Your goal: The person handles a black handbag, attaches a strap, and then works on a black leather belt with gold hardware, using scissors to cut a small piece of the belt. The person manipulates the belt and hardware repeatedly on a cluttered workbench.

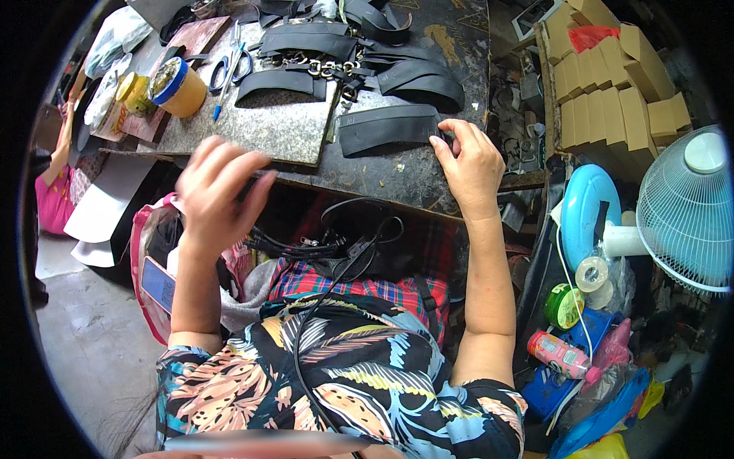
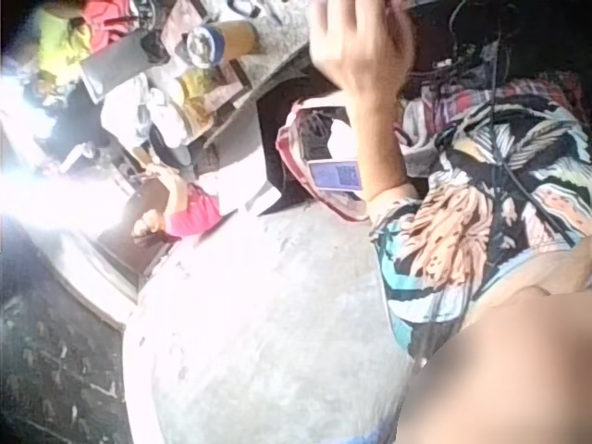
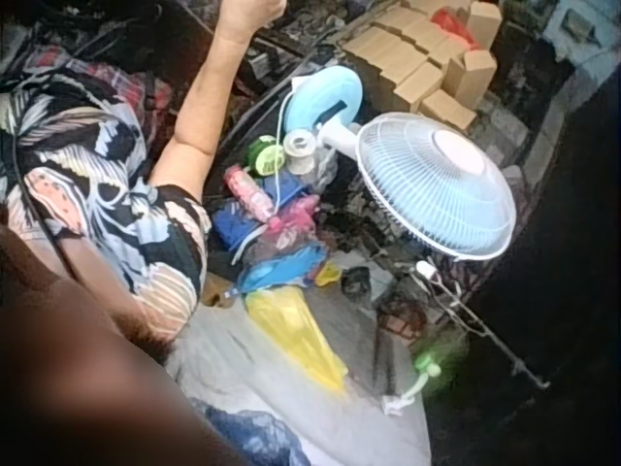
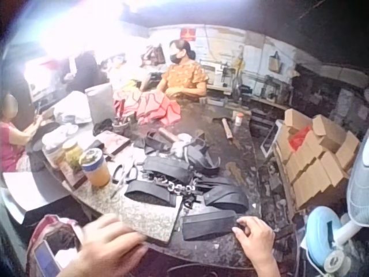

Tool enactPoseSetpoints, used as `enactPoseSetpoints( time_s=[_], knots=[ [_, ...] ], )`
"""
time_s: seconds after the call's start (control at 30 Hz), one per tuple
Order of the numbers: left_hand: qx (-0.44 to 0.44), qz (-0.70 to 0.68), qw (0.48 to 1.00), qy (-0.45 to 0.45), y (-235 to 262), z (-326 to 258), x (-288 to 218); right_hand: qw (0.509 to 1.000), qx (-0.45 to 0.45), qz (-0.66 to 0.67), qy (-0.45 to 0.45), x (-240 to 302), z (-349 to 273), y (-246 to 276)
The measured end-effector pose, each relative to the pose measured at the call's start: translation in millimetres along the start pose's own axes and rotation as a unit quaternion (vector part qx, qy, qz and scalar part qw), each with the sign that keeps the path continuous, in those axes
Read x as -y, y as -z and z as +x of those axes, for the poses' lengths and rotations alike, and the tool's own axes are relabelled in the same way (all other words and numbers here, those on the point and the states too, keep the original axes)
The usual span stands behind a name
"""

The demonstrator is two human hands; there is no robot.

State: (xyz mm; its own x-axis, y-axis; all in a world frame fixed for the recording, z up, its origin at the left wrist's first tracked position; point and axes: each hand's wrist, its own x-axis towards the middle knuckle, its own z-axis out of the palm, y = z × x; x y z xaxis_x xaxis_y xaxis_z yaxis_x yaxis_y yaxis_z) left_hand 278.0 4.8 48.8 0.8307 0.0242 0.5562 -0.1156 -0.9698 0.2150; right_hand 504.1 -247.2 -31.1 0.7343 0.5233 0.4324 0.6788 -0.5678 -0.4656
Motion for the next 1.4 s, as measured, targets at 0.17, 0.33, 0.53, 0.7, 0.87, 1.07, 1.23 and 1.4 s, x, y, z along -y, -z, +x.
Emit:
enactPoseSetpoints(
  time_s=[0.17,0.33,0.53,0.7,0.87,1.07,1.23,1.4],
  knots=[
    [0.101,-0.035,0.993,-0.057,-59.8,32.6,13.2,0.997,-0.040,0.060,0.006,10.1,14.9,10.0],
    [0.118,-0.039,0.991,-0.049,-95.0,50.6,26.7,0.994,-0.011,0.023,0.106,19.9,40.8,3.9],
    [0.115,-0.081,0.990,-0.007,-103.1,50.9,32.8,0.988,0.044,-0.016,0.146,16.1,36.3,-18.5],
    [0.112,-0.086,0.990,-0.007,-104.0,50.8,34.1,0.989,0.032,-0.005,0.147,11.1,36.6,-20.9],
    [0.104,-0.090,0.991,0.005,-104.2,52.0,32.2,0.989,0.013,-0.006,0.149,12.0,35.2,-21.3],
    [0.103,-0.095,0.990,0.006,-104.6,51.6,32.4,0.993,-0.013,-0.009,0.120,8.6,34.7,-20.6],
    [0.073,-0.092,0.993,-0.001,-106.4,50.4,31.9,0.988,-0.010,0.001,0.153,13.5,34.8,-17.3],
    [0.065,-0.092,0.994,0.014,-107.8,50.0,32.0,0.971,0.071,-0.030,0.226,20.2,32.8,-14.9]
  ],
)
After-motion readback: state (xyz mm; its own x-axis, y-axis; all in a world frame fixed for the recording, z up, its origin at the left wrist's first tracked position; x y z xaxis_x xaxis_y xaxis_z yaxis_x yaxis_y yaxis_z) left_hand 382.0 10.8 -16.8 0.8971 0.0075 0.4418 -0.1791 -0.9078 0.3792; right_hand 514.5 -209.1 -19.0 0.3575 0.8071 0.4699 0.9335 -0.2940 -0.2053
